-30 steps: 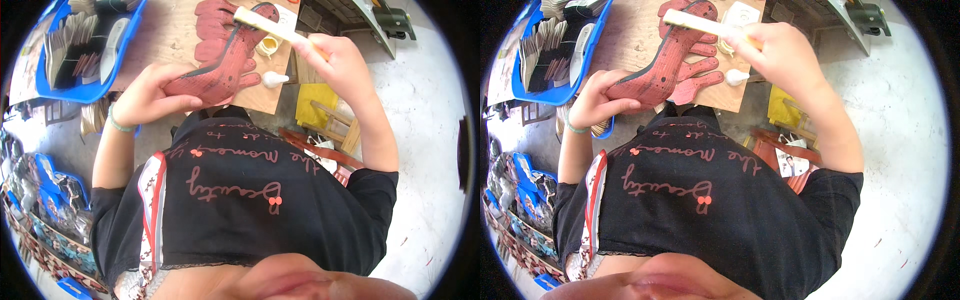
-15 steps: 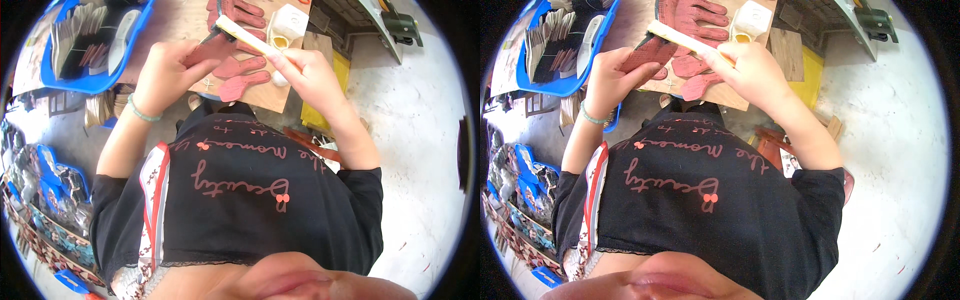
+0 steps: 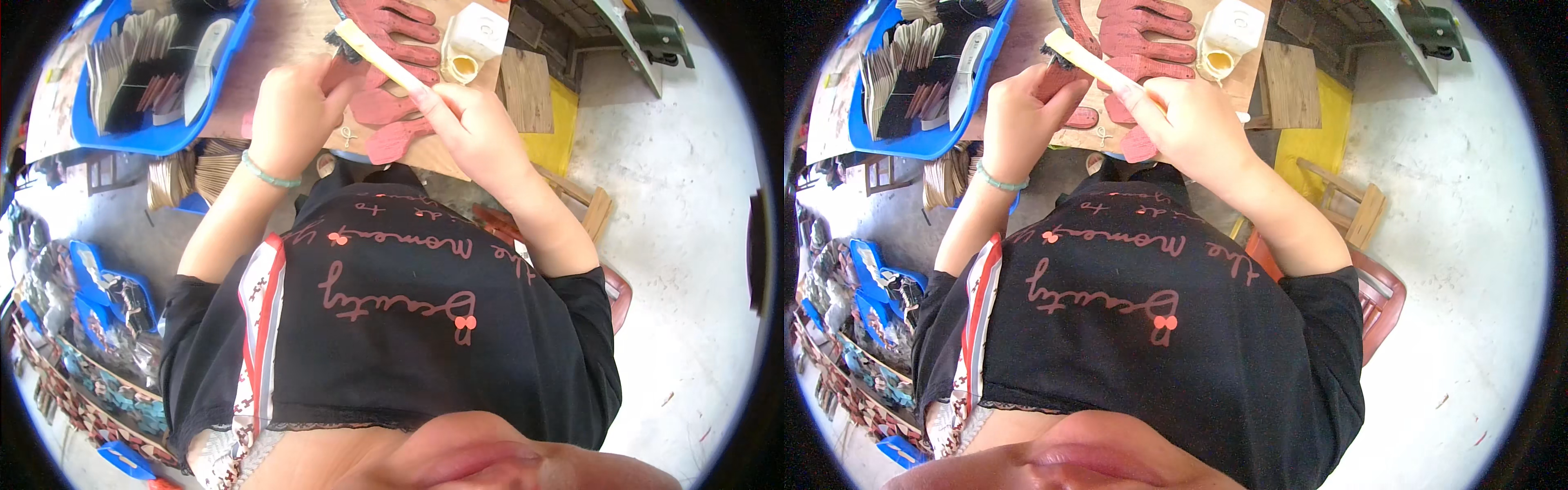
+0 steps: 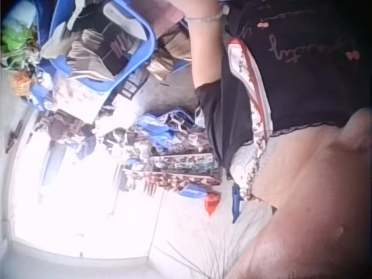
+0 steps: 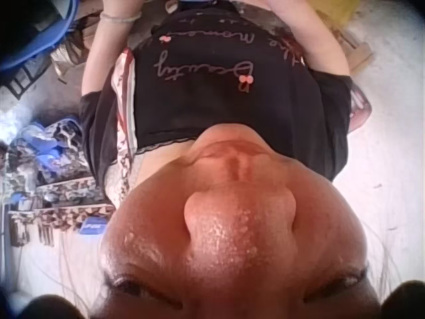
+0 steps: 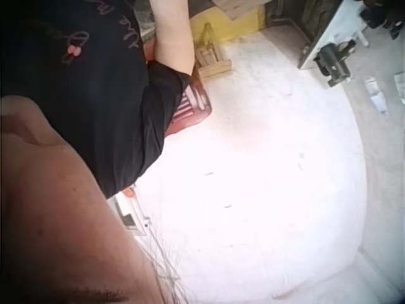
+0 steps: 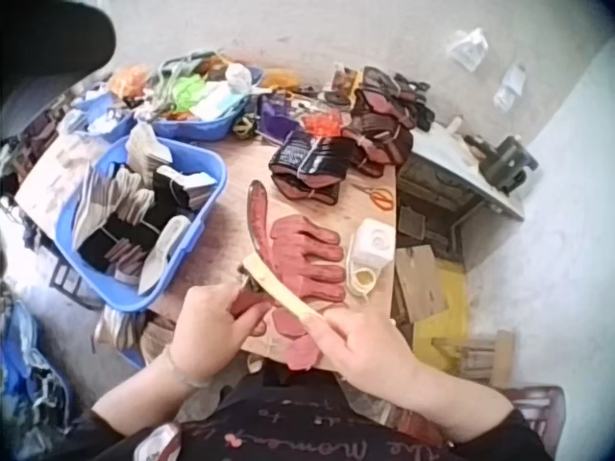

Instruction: The person applies glue to shoe sole components using a brush and presses padding pieces onto them.

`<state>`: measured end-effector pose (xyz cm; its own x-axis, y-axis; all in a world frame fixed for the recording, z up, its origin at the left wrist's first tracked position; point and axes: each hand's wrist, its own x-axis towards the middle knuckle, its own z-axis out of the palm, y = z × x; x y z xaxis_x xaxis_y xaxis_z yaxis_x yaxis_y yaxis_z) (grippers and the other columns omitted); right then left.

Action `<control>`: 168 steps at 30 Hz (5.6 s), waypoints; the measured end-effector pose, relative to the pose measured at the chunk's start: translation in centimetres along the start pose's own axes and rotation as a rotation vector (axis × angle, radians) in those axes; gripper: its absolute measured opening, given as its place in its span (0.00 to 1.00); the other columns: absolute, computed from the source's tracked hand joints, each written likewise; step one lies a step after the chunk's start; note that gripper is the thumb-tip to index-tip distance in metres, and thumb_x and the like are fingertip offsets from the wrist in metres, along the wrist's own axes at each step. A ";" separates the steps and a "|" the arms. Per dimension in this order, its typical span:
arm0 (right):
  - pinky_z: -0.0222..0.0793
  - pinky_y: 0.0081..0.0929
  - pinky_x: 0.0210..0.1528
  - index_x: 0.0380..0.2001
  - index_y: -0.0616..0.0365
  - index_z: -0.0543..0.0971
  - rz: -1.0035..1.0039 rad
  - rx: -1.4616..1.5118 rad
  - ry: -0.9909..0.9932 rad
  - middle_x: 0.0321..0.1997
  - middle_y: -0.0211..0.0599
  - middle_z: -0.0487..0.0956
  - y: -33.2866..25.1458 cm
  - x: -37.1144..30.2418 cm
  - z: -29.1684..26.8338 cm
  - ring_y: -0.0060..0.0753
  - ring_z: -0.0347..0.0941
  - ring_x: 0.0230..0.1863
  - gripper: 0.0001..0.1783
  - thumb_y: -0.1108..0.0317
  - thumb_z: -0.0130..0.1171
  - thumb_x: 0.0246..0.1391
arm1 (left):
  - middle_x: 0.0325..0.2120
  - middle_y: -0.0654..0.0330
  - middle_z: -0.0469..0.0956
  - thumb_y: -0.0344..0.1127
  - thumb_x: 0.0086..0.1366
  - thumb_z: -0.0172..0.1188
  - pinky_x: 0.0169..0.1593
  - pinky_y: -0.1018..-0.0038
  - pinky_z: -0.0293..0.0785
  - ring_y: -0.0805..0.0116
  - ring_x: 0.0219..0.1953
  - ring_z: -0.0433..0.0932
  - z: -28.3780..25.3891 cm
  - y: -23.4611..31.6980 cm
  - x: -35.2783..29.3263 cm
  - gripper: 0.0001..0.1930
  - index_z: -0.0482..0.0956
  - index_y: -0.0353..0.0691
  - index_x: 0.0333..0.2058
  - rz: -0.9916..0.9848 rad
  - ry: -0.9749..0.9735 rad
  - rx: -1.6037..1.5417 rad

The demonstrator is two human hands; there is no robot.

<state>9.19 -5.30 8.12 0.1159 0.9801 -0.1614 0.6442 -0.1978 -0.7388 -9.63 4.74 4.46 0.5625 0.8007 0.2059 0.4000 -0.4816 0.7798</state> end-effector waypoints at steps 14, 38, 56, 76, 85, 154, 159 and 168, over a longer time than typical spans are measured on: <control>0.61 0.37 0.23 0.24 0.61 0.77 -0.070 0.003 0.118 0.15 0.46 0.71 1.9 2.7 0.5 0.43 0.68 0.17 0.24 0.50 0.50 0.61 | 0.21 0.51 0.81 0.37 0.56 0.67 0.30 0.72 0.75 0.62 0.24 0.82 1.5 -0.6 -0.3 0.13 0.80 0.31 0.29 0.057 0.015 0.344; 0.77 0.18 0.38 0.35 0.58 0.61 -0.186 0.775 0.413 0.36 0.31 0.65 4.2 1.1 5.3 0.23 0.76 0.36 0.18 0.81 0.62 0.52 | 0.38 0.59 0.81 0.27 0.61 0.63 0.43 0.78 0.76 0.76 0.38 0.79 6.4 1.5 0.5 0.13 0.77 0.32 0.45 -0.138 0.248 -0.982; 0.56 0.32 0.19 0.20 0.60 0.70 -0.160 0.004 0.345 0.11 0.38 0.63 0.1 -0.8 -1.6 0.37 0.59 0.13 0.22 0.55 0.52 0.63 | 0.32 0.62 0.81 0.26 0.63 0.61 0.23 0.88 0.64 0.85 0.26 0.73 4.3 0.5 -0.4 0.10 0.77 0.31 0.44 -0.140 0.272 -0.851; 0.61 0.41 0.20 0.17 0.58 0.73 -0.136 -0.352 0.137 0.13 0.44 0.69 -1.4 -1.4 -4.5 0.49 0.69 0.17 0.22 0.53 0.57 0.58 | 0.21 0.59 0.80 0.26 0.58 0.62 0.27 0.81 0.67 0.81 0.22 0.72 2.9 -1.0 -1.0 0.10 0.81 0.33 0.40 -0.121 0.084 -0.503; 0.62 0.40 0.22 0.16 0.58 0.74 -0.154 -0.521 0.152 0.14 0.44 0.71 -0.4 0.0 -7.5 0.48 0.70 0.19 0.25 0.49 0.55 0.57 | 0.24 0.60 0.82 0.21 0.57 0.64 0.31 0.81 0.72 0.79 0.25 0.78 1.4 -1.9 -1.9 0.09 0.81 0.30 0.37 0.073 -0.060 -0.405; 0.73 0.42 0.42 0.34 0.60 0.83 0.561 -0.622 -0.317 0.36 0.46 0.82 24.4 7.7 -4.8 0.48 0.79 0.41 0.31 0.42 0.45 0.59 | 0.40 0.57 0.79 0.30 0.65 0.57 0.41 0.73 0.77 0.69 0.39 0.80 10.3 -5.4 0.0 0.14 0.74 0.29 0.46 -0.873 0.054 -1.101; 0.74 0.40 0.41 0.34 0.57 0.83 0.571 -0.681 -0.292 0.36 0.43 0.82 26.8 9.6 -3.2 0.44 0.79 0.41 0.28 0.44 0.46 0.59 | 0.38 0.59 0.80 0.30 0.64 0.58 0.40 0.75 0.77 0.72 0.37 0.80 9.0 -6.5 -1.9 0.13 0.75 0.30 0.45 -0.870 0.076 -0.974; 0.73 0.38 0.40 0.35 0.55 0.83 0.526 -0.704 -0.359 0.33 0.40 0.83 25.3 8.4 -5.3 0.41 0.79 0.38 0.24 0.46 0.50 0.57 | 0.38 0.57 0.79 0.30 0.64 0.59 0.40 0.74 0.77 0.70 0.37 0.80 7.8 -5.7 -4.0 0.15 0.74 0.30 0.47 -0.978 0.096 -0.952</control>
<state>30.49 -2.00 -8.45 0.3575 0.6808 -0.6393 0.8969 -0.4412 0.0317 -8.56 1.53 -5.43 0.2727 0.7096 -0.6497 -0.0677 0.6878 0.7228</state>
